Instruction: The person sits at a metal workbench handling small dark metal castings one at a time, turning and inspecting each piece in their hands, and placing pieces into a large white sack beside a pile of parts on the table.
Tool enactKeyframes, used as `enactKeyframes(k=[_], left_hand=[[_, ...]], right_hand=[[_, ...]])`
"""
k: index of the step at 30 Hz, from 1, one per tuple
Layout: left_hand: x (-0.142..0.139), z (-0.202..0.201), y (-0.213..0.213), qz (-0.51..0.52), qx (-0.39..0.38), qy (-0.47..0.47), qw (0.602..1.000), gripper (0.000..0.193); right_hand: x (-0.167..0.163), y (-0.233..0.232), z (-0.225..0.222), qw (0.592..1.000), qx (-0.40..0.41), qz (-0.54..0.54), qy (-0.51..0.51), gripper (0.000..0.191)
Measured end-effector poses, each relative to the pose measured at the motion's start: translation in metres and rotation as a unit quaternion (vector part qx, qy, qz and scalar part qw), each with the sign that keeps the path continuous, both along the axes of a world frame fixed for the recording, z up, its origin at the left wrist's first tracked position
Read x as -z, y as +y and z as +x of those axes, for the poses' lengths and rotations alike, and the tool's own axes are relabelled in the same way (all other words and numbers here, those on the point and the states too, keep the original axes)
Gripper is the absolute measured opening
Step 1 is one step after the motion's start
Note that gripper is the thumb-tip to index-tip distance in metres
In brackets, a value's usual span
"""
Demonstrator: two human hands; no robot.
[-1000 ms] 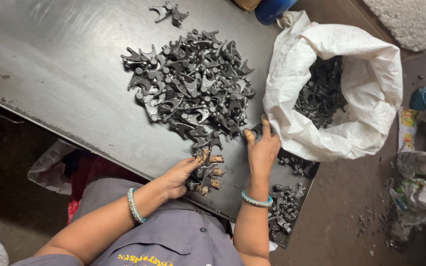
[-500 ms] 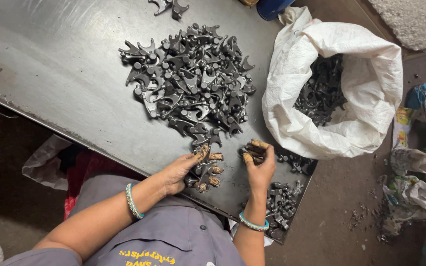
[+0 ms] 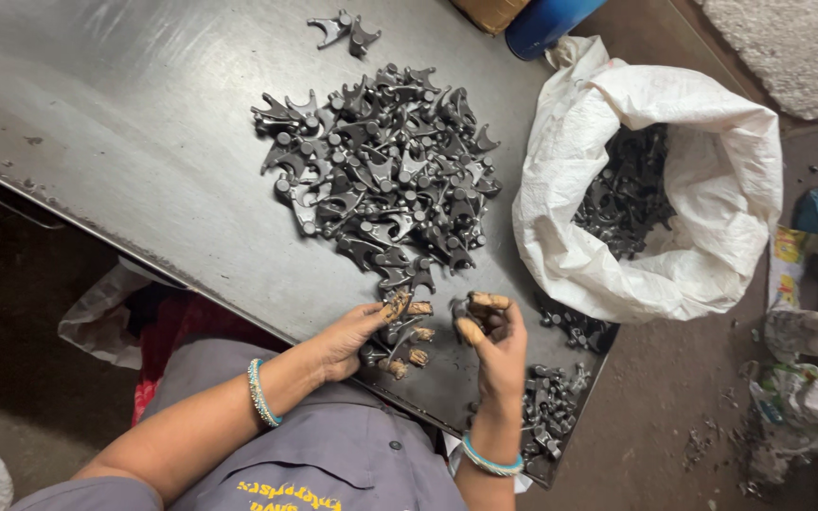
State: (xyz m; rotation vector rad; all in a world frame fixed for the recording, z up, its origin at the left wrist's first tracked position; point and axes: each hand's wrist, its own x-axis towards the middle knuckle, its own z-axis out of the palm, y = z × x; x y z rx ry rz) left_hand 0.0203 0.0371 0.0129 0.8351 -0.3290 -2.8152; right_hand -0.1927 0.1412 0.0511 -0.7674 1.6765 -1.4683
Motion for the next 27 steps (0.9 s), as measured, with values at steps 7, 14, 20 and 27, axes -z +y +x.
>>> enactKeyframes(k=[7, 14, 20, 27], left_hand=[[0.003, -0.002, 0.001, 0.034, -0.022, 0.024, 0.999, 0.04], [0.001, 0.009, -0.003, 0.036, -0.04, 0.03, 0.998, 0.039], [0.001, 0.016, -0.008, 0.023, -0.029, 0.026, 0.999, 0.041], [0.008, 0.019, -0.004, 0.011, -0.032, 0.03, 0.999, 0.043]], right_hand=[[-0.026, -0.05, 0.015, 0.901, 0.033, 0.084, 0.425, 0.047], [-0.007, -0.064, 0.018, 0.939, 0.127, 0.127, 0.294, 0.018], [0.008, 0.011, 0.03, 0.823, 0.017, 0.104, 0.559, 0.021], [0.001, 0.029, 0.048, 0.889, 0.052, 0.104, 0.442, 0.039]])
